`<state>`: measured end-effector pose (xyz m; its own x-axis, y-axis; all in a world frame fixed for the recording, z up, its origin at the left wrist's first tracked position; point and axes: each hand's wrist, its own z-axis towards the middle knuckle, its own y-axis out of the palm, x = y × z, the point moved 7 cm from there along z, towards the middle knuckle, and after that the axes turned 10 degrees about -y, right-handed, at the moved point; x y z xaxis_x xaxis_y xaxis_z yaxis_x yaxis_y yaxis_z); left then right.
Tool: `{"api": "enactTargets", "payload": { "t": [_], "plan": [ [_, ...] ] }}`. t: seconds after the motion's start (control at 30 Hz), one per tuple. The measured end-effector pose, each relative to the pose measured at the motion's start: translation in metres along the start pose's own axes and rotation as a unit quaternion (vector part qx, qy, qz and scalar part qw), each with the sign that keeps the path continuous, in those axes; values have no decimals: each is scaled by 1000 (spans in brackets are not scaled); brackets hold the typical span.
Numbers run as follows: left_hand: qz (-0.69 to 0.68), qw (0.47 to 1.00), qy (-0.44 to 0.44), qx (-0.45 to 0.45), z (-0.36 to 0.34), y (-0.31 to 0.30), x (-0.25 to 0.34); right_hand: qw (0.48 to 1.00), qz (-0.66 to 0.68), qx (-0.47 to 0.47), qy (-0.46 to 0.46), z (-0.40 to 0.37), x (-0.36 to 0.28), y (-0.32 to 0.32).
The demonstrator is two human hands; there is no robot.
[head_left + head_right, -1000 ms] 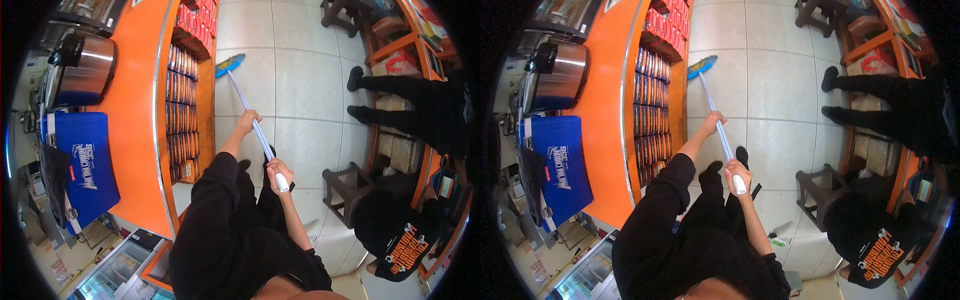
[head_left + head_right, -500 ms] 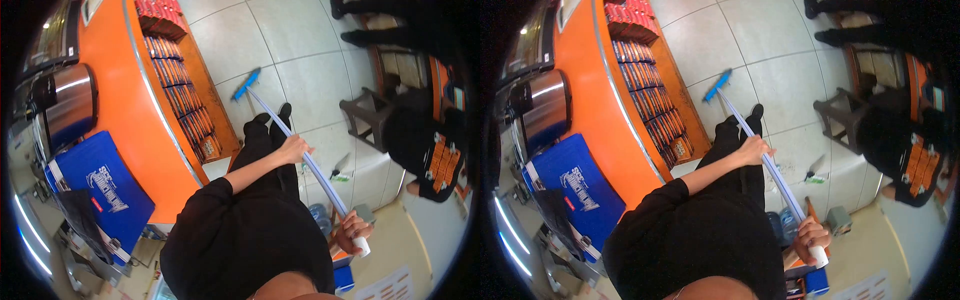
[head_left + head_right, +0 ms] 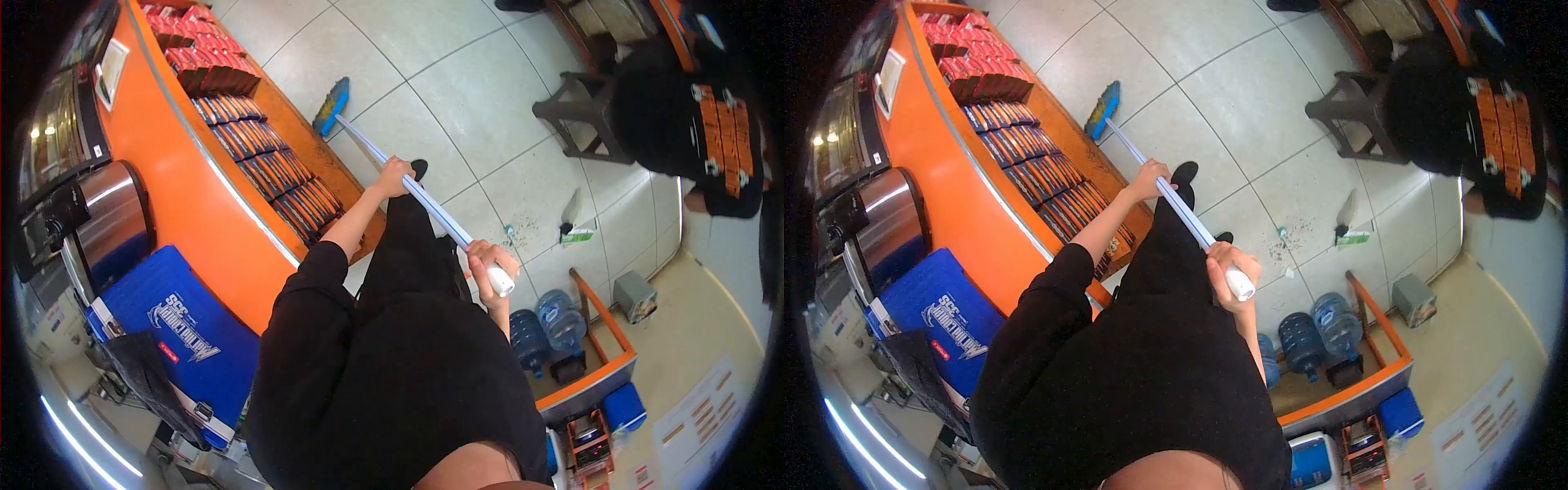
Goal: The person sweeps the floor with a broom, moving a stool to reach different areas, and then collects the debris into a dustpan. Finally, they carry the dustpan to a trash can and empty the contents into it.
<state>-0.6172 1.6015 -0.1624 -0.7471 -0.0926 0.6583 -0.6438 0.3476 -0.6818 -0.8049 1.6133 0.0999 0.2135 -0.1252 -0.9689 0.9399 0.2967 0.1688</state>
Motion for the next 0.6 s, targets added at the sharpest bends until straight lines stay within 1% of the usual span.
{"api": "enactTargets", "payload": {
  "t": [0.03, 0.1, 0.17, 0.23, 0.27, 0.3, 0.37, 0.43, 0.5, 0.57, 0.6],
  "plan": [
    [5, 1000, 7, -6, -6, 10, 5, 1000, -1, 10, -3, -8, -6, -6],
    [-18, 998, 26, -53, -21, 35, 20, 1000, 7, -9, -4, -30, -17, -15],
    [9, 997, 52, -64, -37, 61, 37, 1000, 3, 5, 2, -59, -29, -33],
    [-11, 995, 33, -95, -52, 79, 63, 1000, -24, -10, 11, -87, -43, -49],
    [-11, 996, 87, -18, -63, 84, 90, 999, -33, -10, 10, -103, -51, -62],
    [-20, 994, 94, -50, -68, 105, 107, 999, -32, 1, 13, -119, -68, -77],
    [-9, 993, 98, -68, -85, 140, 161, 987, -136, 30, 74, -148, -106, -107],
    [8, 987, 78, -143, -102, 171, 231, 983, -143, 76, 82, -176, -151, -130],
    [10, 981, 59, -187, -116, 208, 273, 989, -92, 114, -32, -205, -181, -151],
    [-6, 978, 62, -200, -135, 202, 322, 983, -76, 151, -70, -227, -211, -169],
    [-2, 972, 40, -231, -143, 203, 332, 984, -35, 146, -92, -243, -223, -176]
  ]
}}
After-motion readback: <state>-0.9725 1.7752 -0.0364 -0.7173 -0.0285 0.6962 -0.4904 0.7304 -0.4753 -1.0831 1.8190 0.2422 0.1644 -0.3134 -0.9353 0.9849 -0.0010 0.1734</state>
